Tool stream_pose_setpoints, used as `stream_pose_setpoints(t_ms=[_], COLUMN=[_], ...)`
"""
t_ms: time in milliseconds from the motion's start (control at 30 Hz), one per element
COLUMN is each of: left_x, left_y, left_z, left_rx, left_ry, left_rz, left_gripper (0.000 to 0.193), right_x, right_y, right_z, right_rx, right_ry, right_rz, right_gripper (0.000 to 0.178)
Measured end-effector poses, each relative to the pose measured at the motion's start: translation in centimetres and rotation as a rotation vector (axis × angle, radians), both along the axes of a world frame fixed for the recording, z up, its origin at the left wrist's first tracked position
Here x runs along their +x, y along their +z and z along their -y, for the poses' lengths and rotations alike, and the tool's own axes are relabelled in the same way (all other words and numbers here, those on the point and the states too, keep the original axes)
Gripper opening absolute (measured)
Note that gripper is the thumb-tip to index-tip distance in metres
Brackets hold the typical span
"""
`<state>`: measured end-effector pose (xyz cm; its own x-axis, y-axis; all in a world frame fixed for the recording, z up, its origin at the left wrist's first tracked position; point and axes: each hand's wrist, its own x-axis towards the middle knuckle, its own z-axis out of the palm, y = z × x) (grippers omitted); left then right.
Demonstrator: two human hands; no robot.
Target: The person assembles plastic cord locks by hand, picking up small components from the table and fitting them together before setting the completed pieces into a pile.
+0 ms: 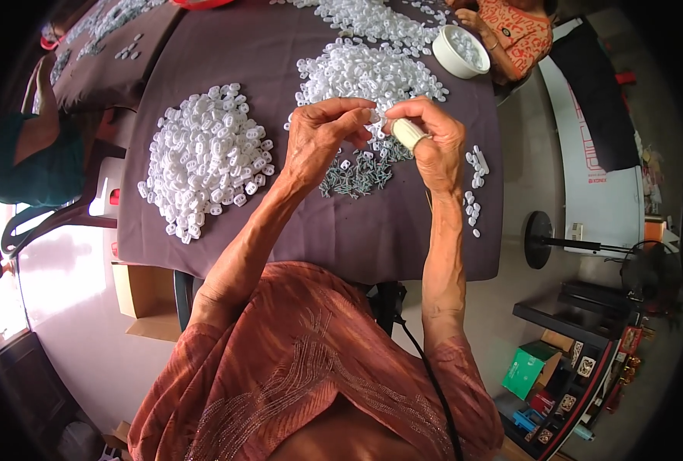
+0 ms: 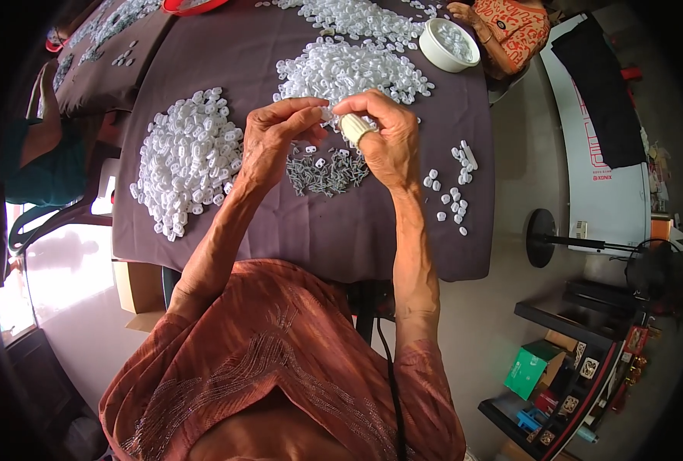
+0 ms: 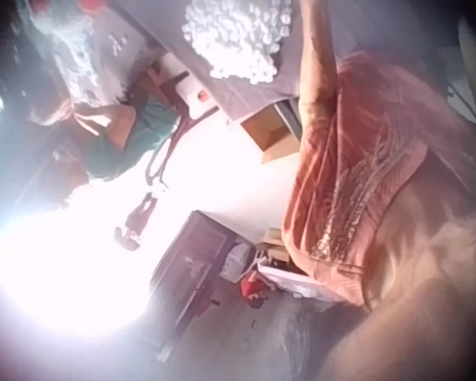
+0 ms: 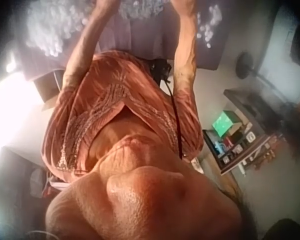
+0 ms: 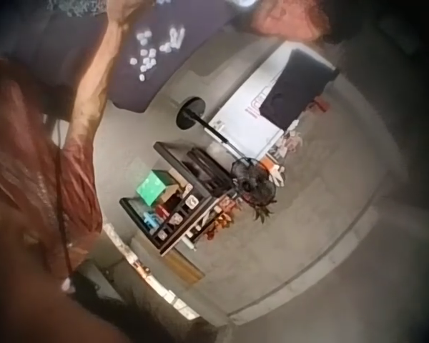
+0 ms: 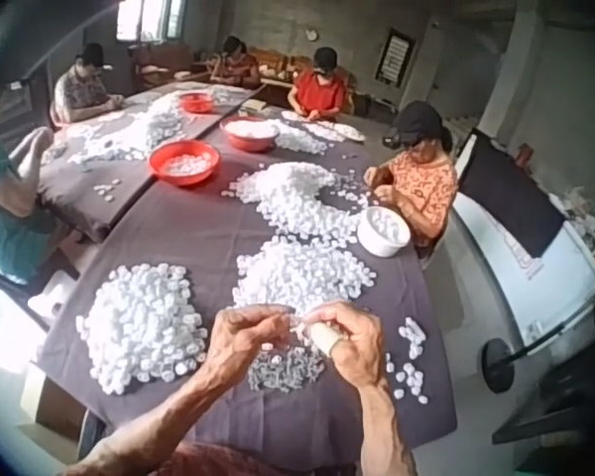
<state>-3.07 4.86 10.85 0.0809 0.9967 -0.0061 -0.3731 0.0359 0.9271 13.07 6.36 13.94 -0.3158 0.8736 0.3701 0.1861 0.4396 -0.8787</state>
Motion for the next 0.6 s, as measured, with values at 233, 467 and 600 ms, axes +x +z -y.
stream_pose_setpoints(t_ms=[233,467,600], left_x=[0.5,0.4,0.4], left_y=[0.8,1.8,2.7], left_z=[0.0,0.3,0.6], left_rx=[0.020,0.081,0.068], left_ry=[0.039,0.044,0.032], left_rz=[0.078,-0.004,0.086], left_gripper=[0.018,0.019,0.018], right_x=[-0.5,-0.1,-0.1], right_y=[1.5,2.9,3.7], right_z=[0.2,0.3,0.5], right_rx=[0.080,0.022,0.034], right_ry=[-0.060,-0.063,-0.016], right_rz=[0.042,0.061,0.067], right_gripper=[0.023,0.027,0.027])
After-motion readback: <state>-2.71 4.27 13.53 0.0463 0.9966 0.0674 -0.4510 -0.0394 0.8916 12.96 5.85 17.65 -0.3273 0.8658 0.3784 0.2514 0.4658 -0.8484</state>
